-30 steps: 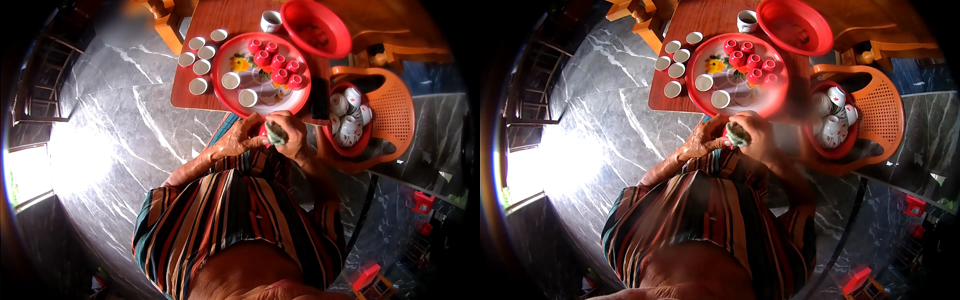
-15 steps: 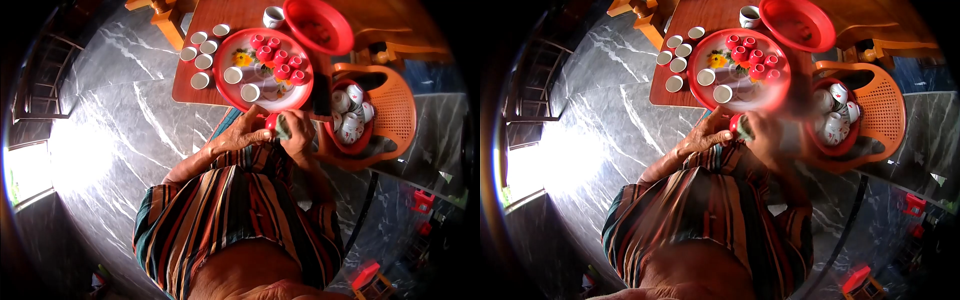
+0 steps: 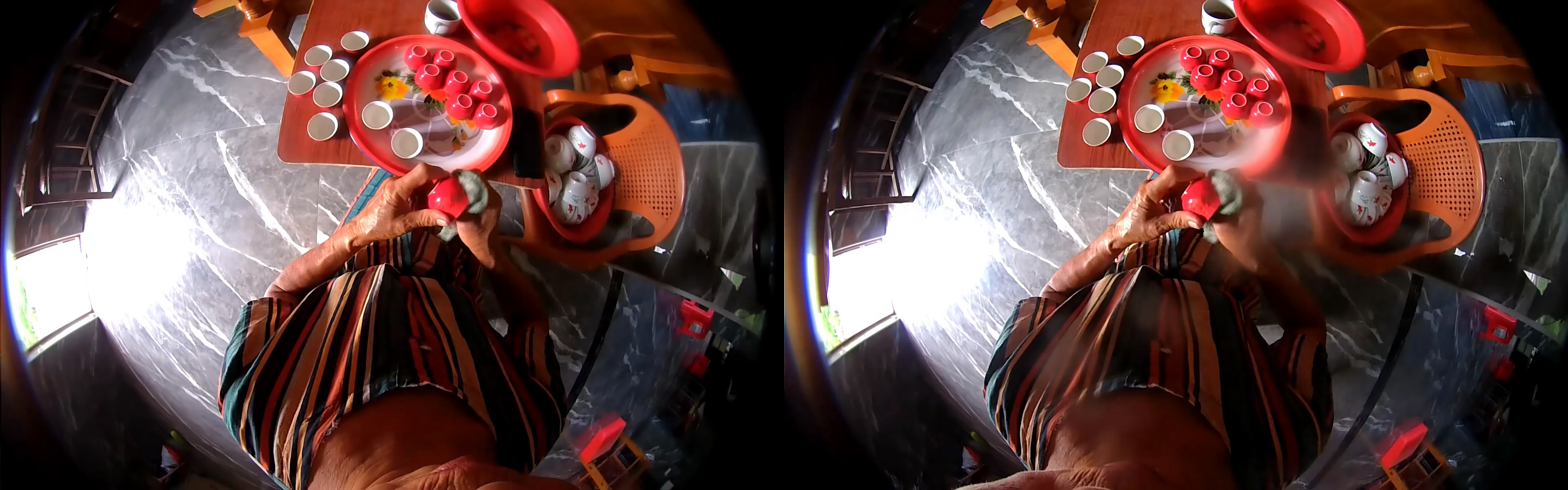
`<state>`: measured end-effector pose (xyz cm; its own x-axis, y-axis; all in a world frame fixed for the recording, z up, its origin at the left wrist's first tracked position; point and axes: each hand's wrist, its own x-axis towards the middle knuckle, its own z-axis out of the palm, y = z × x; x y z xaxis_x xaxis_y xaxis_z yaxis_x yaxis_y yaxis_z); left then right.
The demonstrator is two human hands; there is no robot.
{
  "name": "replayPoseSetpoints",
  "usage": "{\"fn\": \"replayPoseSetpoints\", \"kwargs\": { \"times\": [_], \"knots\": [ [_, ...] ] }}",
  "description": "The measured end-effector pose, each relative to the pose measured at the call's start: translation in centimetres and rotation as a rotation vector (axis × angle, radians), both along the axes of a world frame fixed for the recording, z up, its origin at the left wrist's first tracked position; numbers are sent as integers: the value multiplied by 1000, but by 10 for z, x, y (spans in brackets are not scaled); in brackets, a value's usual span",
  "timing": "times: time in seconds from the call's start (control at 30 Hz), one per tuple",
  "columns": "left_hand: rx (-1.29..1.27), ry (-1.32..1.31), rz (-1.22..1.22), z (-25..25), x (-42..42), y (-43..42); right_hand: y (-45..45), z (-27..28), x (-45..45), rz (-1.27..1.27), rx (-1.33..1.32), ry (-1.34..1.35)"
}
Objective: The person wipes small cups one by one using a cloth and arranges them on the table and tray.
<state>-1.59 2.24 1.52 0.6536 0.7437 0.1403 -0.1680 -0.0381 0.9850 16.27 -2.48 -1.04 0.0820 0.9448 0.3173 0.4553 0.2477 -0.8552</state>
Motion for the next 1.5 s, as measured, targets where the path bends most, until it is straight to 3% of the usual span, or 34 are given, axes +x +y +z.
{"fn": "replayPoseSetpoints", "kwargs": {
  "times": [0.03, 0.07, 0.17, 0.23, 0.27, 0.3, 0.33, 0.43, 0.47, 0.53, 0.57, 0.63, 0.67, 0.73, 0.77, 0.83, 0.87, 0.9, 0.97, 1.03, 1.07, 1.1, 1.17, 1.2, 1.23, 1.3, 1.37, 1.4, 1.43, 1.5],
  "knots": [
    [204, 92, 40, 4, 0, 2, 4, 1, -2, 18, -96, -62],
    [356, 97, 49, 6, 2, 6, 2, 18, -4, 180, -360, 626],
    [451, 133, 103, 11, 6, 4, 7, 9, 4, 214, -492, 657],
    [373, 146, 67, 8, 3, 0, 3, 9, 7, 117, -475, 713],
    [119, 48, 76, 9, 3, -3, 6, 10, 13, 155, -174, 229],
    [-137, -50, 84, 9, 3, -5, 6, 10, 11, 100, -46, 77],
    [-77, -10, 47, 5, 0, -2, 6, 14, 7, 23, 78, -77],
    [-169, -82, -2, 3, 0, -1, 6, 22, 6, -67, 164, -212],
    [-169, -81, -1, 5, -2, 1, 9, 26, 9, 28, 280, -294],
    [-498, 57, -223, 9, -8, 6, 16, 41, 6, 148, 531, -407],
    [-503, 57, -228, 6, -6, 4, 15, 44, 3, 176, 517, -406],
    [-34, 96, -55, 2, -3, 2, 13, 32, 6, 136, 313, -230],
    [59, 150, 0, 5, -2, 0, 9, 25, 2, 88, 172, -91],
    [139, 234, 22, 14, -2, 0, 7, 11, -5, 55, -34, 196],
    [218, 318, 40, 17, -2, 0, 9, 0, 0, 125, -71, 132],
    [239, 333, 41, 9, -2, 3, 9, -22, 1, 219, -401, 615],
    [489, 314, 109, 7, -1, 5, 6, -29, 1, 214, -398, 616],
    [734, 289, 177, 6, 0, 5, 0, -35, 1, 215, -527, 794],
    [733, 288, 197, 7, 3, 2, -4, -38, 1, 216, -654, 974],
    [756, 332, 203, 7, 2, 0, -2, -37, 1, 213, -846, 1459],
    [757, 333, 206, 8, 1, 0, 1, -31, 1, 247, -610, 1022],
    [656, 337, 177, 9, 0, 1, 3, -29, 1, 250, -611, 1020],
    [552, 341, 151, 9, -2, 0, 6, -19, 4, 230, -205, 512],
    [333, 331, 89, 7, -3, 1, 9, -12, 6, 164, -38, 246],
    [116, 317, 27, 5, -4, 3, 7, 6, 3, 68, -151, 104],
    [179, 204, 58, -4, -3, 8, 8, 13, 4, 44, 8, -121],
    [-417, 281, -192, 8, -7, 14, 11, 24, 7, 145, 218, -345],
    [-491, 119, -181, 5, -5, 9, 13, 29, 9, 200, 377, -414],
    [-490, 119, -180, -3, -7, 6, 13, 36, 8, 261, 410, -441],
    [-721, 24, -338, -18, -12, 2, 15, 40, 7, 322, 432, -374]
  ]
}}
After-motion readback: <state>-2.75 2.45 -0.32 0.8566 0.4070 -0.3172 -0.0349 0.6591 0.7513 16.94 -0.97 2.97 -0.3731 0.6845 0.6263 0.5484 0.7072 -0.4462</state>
